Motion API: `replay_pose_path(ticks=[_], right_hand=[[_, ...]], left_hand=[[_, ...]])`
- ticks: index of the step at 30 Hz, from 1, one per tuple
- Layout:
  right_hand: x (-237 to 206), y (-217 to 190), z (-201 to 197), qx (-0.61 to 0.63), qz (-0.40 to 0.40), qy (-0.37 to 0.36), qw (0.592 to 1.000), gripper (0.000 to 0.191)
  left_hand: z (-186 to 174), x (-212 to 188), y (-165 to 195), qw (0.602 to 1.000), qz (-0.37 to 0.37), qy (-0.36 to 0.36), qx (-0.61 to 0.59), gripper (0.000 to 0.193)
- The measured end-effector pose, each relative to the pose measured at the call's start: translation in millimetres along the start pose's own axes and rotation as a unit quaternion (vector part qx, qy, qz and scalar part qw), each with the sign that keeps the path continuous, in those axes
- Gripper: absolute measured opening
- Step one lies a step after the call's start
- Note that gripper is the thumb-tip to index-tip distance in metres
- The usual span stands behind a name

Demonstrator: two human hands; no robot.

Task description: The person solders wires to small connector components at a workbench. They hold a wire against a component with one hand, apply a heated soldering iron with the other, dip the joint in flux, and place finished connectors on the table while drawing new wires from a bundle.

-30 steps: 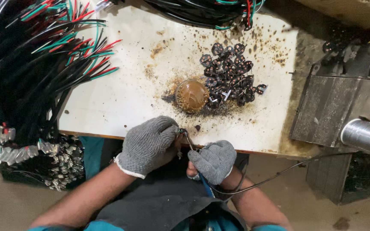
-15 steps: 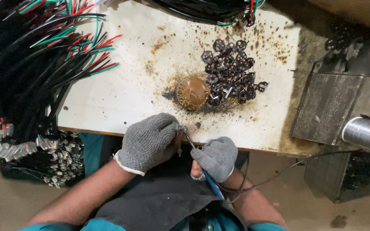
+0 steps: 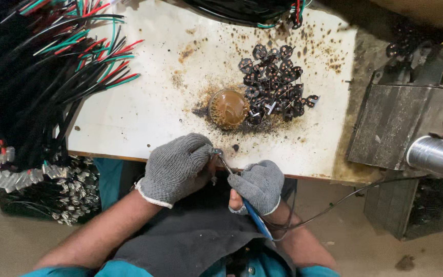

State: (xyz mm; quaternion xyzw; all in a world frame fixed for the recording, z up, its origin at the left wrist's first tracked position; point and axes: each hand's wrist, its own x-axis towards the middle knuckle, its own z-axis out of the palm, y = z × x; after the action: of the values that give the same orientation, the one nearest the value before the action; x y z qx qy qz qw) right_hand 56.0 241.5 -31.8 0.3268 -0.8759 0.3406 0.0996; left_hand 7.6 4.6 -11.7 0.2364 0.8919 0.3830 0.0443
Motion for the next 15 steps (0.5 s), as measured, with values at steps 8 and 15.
replay_pose_path(ticks=[8,15], right_hand=[[0,0,-1,0.034,0.008,0.039,0.999,0.017],[12,-24,-19,0.069,0.286,0.160,0.942,0.047]], left_hand=[[0,1,-1,1.000,0.006,0.013,0.007,0.022],[-2,4,5,0.999,-0.001,0.026,0.024,0.015]])
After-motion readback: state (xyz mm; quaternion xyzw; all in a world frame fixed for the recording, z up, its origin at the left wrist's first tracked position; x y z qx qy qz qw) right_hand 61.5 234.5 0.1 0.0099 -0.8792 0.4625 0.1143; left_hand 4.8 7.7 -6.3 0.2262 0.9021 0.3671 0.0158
